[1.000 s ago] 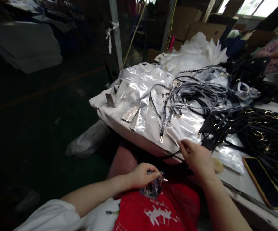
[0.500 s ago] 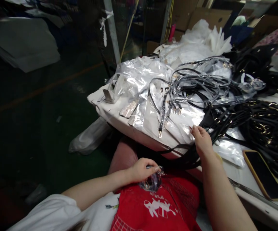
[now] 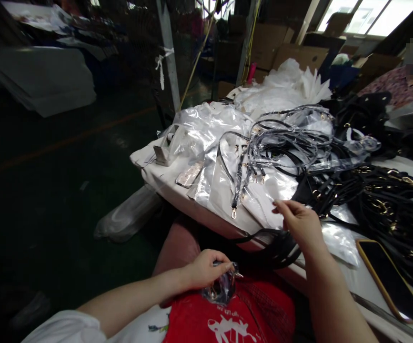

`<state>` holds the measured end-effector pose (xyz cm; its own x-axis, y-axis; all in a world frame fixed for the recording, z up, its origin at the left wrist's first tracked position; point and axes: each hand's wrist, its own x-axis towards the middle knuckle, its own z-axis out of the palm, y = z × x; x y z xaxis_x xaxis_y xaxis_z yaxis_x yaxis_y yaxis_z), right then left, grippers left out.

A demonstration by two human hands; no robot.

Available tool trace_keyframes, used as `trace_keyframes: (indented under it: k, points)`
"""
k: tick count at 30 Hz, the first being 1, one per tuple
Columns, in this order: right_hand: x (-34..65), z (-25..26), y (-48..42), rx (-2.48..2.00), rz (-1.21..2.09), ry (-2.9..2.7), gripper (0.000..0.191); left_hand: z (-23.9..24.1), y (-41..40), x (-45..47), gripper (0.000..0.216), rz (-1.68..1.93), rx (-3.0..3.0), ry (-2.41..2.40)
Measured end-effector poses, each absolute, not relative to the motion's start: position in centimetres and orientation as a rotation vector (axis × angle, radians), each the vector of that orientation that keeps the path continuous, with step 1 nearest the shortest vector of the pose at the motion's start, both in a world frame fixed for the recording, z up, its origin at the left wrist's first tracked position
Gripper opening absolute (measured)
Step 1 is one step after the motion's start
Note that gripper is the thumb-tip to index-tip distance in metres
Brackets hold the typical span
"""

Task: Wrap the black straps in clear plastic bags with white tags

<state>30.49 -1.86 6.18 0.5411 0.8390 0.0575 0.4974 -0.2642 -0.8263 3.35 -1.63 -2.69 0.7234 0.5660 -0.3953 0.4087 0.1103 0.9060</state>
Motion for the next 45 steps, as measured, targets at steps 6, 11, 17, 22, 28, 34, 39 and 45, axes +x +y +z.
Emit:
trace_keyframes:
  k: [6,11,17,22,28,34,39,45]
  points:
    - [21.4,4.9,-7.6,-2.103,0.489,-2.014,0.029,-2.5,-1.5,2.9,0.036,0.224,1.527,0.769]
    - [19.6,3.7,-9.1,-2.048,0.503,-2.205,0.028,-2.8,-1.6,2.7,0.039,0.239,1.506,0.715]
    - [19.5,3.8,-9.3,-1.983,0.494,-2.286,0.031,-2.3,-1.5,2.8,0.040,0.236,1.497,0.773]
    - [19.4,3.6,-9.4,-1.984,0.443,-2.358,0.031,-2.2,-1.5,2.8,0.041,0.205,1.466,0.813]
    - [18.9,3.5,-9.5,-2.000,0.383,-2.425,0.032,-2.7,-1.4,3.0,0.033,0.165,1.502,0.853]
    - [20.3,3.2,-9.3,-2.069,0.488,-1.881,0.027,-3.3,-1.5,3.2,0.022,0.199,1.491,0.884]
    - [27.2,6.1,-5.6,-2.198,-0.267,-1.148,0.040,-3.4,-1.7,3.3,0.021,0.204,1.479,0.883]
    - [28.3,7.2,-3.8,-2.395,-0.095,-1.691,0.060,-3.6,-1.6,3.2,0.020,0.219,1.454,0.940]
